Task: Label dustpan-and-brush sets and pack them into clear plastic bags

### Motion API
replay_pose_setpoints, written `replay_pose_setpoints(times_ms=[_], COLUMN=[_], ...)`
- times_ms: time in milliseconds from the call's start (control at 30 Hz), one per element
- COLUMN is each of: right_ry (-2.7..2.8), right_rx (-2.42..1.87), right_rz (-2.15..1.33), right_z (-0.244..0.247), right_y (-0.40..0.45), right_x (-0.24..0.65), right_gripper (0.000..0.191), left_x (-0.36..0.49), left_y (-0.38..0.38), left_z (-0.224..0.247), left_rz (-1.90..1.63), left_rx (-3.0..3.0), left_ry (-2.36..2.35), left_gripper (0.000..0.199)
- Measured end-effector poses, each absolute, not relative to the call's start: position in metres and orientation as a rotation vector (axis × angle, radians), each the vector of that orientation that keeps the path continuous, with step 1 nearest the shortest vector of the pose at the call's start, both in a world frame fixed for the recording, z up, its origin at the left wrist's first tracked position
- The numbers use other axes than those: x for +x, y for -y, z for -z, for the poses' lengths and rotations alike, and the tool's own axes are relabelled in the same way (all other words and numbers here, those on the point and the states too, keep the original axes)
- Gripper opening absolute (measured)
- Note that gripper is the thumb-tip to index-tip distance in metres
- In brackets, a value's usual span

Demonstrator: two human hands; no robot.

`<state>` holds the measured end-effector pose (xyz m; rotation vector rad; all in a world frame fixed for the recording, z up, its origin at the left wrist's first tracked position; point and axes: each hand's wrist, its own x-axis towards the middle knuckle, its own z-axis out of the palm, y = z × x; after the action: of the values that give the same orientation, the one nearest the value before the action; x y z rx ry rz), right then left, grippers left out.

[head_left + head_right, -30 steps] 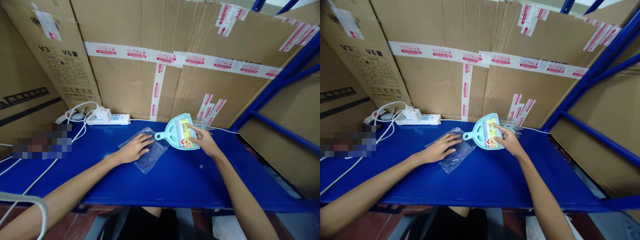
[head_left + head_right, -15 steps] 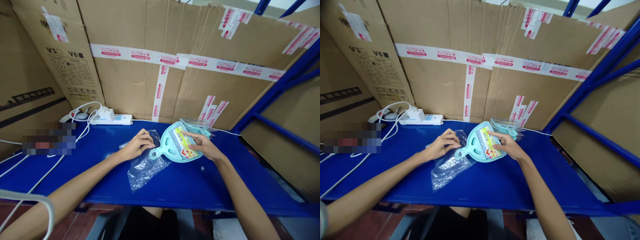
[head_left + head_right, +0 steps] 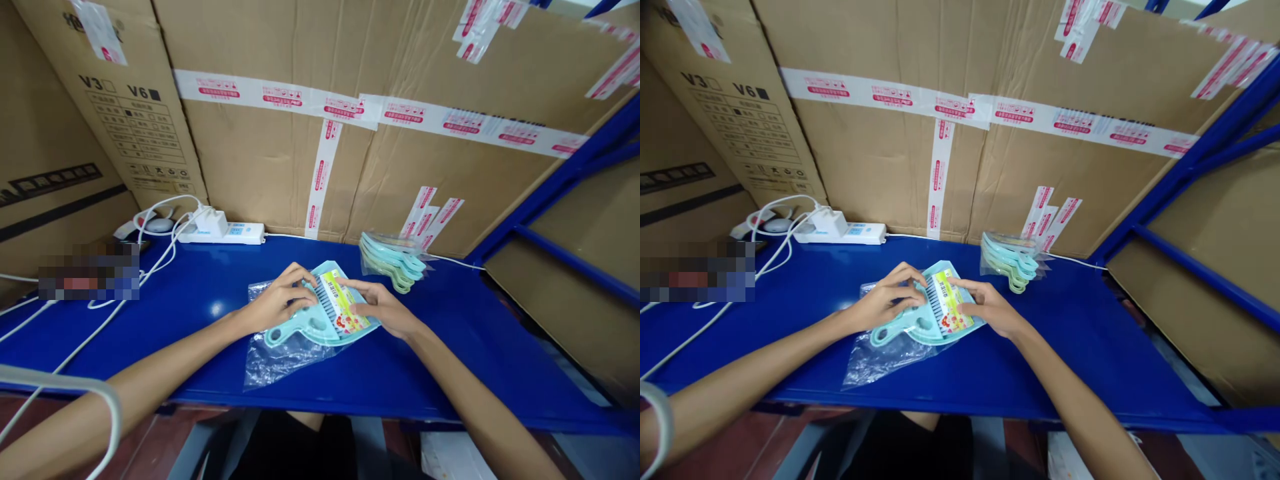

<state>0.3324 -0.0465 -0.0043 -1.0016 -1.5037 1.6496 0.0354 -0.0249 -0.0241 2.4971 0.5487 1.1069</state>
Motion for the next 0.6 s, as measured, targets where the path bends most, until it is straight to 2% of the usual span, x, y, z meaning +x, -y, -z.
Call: replay_pose_setpoints(times_ms=[133, 367, 467, 533, 600], right_ry=[1.438, 1.518, 1.429, 1.35, 1.284], right_rx=[-0.964, -0.871, -0.885, -0.896, -0.897], right_rz=[-1.604, -1.764, -1.637, -1.517, -1.411], right_z=[0.017, 0.021, 0.023, 0.019, 0.012], right_y=[0.052, 0.061, 0.056, 0.051, 0.048], right_x=[0.318, 0.308, 0.31, 0.315, 0.321], right_gripper=[0.078, 0.076, 0.08, 0.085, 0.09], left_x=[0.036, 0.034, 0.019, 0.008, 0.001], left_y=[0.025, 0.023, 0.014, 0.004, -0.005], left_z=[0.026, 0.019, 0.009, 0.005, 0.004], left_rz=[-1.13, -1.152, -1.425, -1.659, -1.705], left_rx=[2.52, 2.539, 2.447, 2.18, 1.801], left_ry=[-0.543, -0.592, -0.92, -1.218, -1.306], left_gripper=[0.018, 0.02, 0.02, 0.02, 0.026])
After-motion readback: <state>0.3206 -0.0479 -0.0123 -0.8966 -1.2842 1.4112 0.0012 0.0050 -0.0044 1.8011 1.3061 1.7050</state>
